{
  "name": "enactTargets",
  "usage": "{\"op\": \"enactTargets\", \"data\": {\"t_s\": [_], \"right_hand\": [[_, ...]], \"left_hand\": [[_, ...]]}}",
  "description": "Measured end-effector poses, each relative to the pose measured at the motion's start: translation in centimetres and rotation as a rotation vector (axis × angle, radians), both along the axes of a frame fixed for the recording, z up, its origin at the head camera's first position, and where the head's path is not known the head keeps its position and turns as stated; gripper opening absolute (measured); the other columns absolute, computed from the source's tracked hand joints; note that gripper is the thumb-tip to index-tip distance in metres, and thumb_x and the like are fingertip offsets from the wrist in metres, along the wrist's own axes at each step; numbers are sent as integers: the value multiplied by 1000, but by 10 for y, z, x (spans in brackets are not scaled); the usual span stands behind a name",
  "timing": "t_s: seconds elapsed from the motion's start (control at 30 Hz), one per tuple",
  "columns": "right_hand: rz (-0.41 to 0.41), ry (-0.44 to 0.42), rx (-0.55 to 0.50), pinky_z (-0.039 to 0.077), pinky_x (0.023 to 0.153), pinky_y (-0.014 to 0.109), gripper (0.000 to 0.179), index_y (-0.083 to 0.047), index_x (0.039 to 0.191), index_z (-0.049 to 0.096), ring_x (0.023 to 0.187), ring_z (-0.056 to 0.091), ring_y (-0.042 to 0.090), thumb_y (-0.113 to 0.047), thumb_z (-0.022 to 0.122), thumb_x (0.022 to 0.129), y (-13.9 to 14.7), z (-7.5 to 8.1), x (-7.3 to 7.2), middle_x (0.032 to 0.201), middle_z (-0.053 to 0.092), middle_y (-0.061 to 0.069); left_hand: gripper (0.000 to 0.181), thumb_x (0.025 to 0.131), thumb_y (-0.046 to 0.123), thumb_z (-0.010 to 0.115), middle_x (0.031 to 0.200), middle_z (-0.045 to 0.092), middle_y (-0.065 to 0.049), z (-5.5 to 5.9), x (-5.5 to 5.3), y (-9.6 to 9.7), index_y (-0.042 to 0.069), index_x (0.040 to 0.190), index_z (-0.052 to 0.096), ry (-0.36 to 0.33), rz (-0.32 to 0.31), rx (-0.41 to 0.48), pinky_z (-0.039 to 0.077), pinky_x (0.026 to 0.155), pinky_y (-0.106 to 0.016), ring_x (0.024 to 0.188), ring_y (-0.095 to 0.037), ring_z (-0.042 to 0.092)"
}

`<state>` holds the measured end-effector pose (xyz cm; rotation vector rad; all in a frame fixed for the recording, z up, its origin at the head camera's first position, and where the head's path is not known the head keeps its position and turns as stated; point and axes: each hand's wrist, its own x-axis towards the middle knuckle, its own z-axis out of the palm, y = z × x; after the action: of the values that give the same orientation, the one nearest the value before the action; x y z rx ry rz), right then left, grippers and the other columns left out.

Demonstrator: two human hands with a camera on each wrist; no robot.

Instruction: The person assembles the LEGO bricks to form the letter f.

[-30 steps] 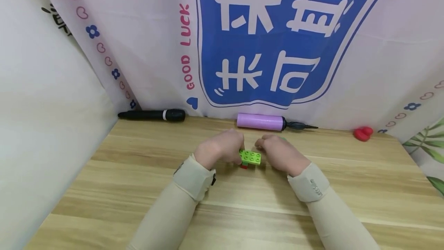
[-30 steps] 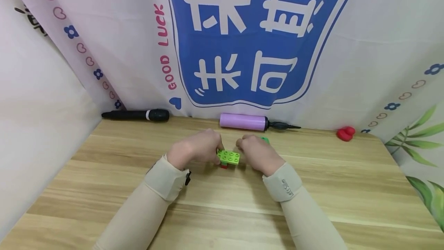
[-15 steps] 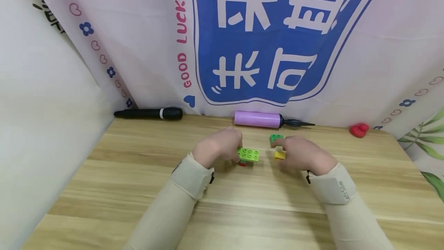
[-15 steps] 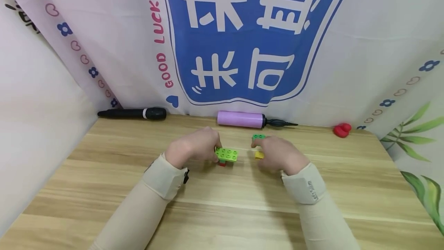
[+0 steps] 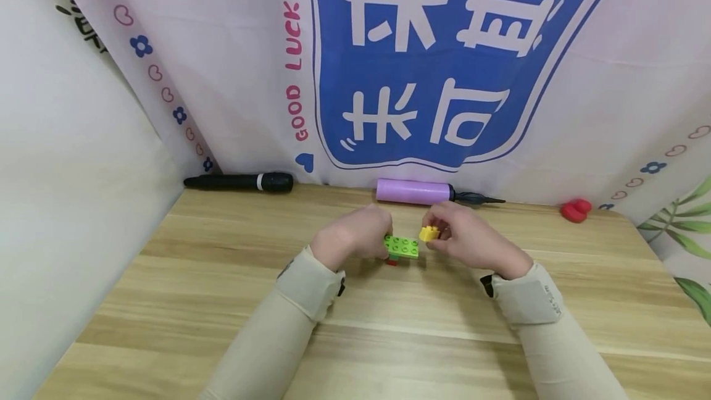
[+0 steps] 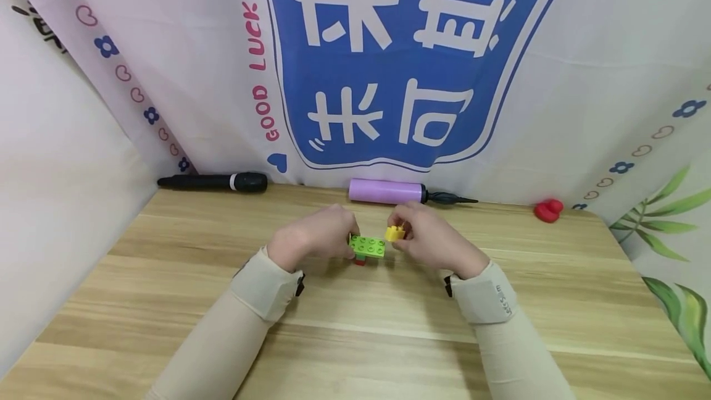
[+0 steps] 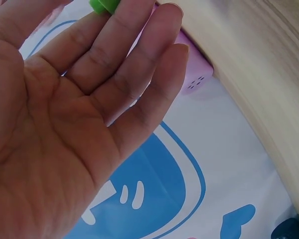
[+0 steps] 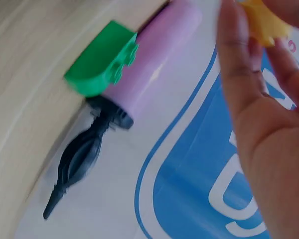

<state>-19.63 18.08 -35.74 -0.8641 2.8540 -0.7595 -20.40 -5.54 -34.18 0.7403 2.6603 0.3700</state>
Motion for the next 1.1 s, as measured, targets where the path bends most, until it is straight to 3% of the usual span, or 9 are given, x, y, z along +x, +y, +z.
{"op": "enactTargets", "data": {"t_s": [0.2,0.37,0.57,0.7,0.8,0.93,1.1], "right_hand": [[16,20,-61,51,67,28,21,-13,112,77,73,60,12,-8,81,92,-8,1,3,97,74,-3],[13,-13,-112,48,63,26,22,-11,118,76,71,57,13,-3,71,99,-8,-1,2,85,69,-2],[2,-174,-192,49,65,28,31,-12,126,66,77,62,24,0,45,106,-6,-2,3,83,66,4],[17,-258,-197,51,71,30,29,-6,136,60,81,64,30,-11,45,111,-8,-1,4,86,66,9],[39,-239,-188,53,72,31,32,-2,140,57,80,65,28,-18,47,114,-10,-1,4,87,66,10],[17,-176,-164,53,72,33,35,-6,143,57,80,66,24,-23,50,114,-10,-1,3,87,66,10],[-35,-130,-124,57,82,39,41,-10,141,57,96,71,21,-36,60,109,-10,-1,2,106,73,7]], "left_hand": [[10,91,13,82,86,70,3,0,0,2,12,100,78,-12,3,5,52,74,-28,74,-12,60],[12,91,11,81,88,71,3,0,1,3,10,102,79,1,-10,8,53,75,-28,76,-12,60],[9,90,11,82,85,70,3,0,2,3,10,98,78,24,-26,8,52,73,-28,73,-12,58],[8,88,12,83,82,67,3,-2,0,3,12,91,75,47,-37,9,50,72,-28,72,-12,55],[10,87,12,83,82,66,3,-3,0,4,12,90,74,60,-42,12,49,72,-29,72,-12,54],[10,89,13,83,84,67,2,-4,0,5,12,94,75,39,-38,16,52,73,-29,72,-13,57],[14,91,14,82,88,69,1,-3,1,5,10,102,75,-5,-21,22,53,74,-29,74,-14,60]]}}
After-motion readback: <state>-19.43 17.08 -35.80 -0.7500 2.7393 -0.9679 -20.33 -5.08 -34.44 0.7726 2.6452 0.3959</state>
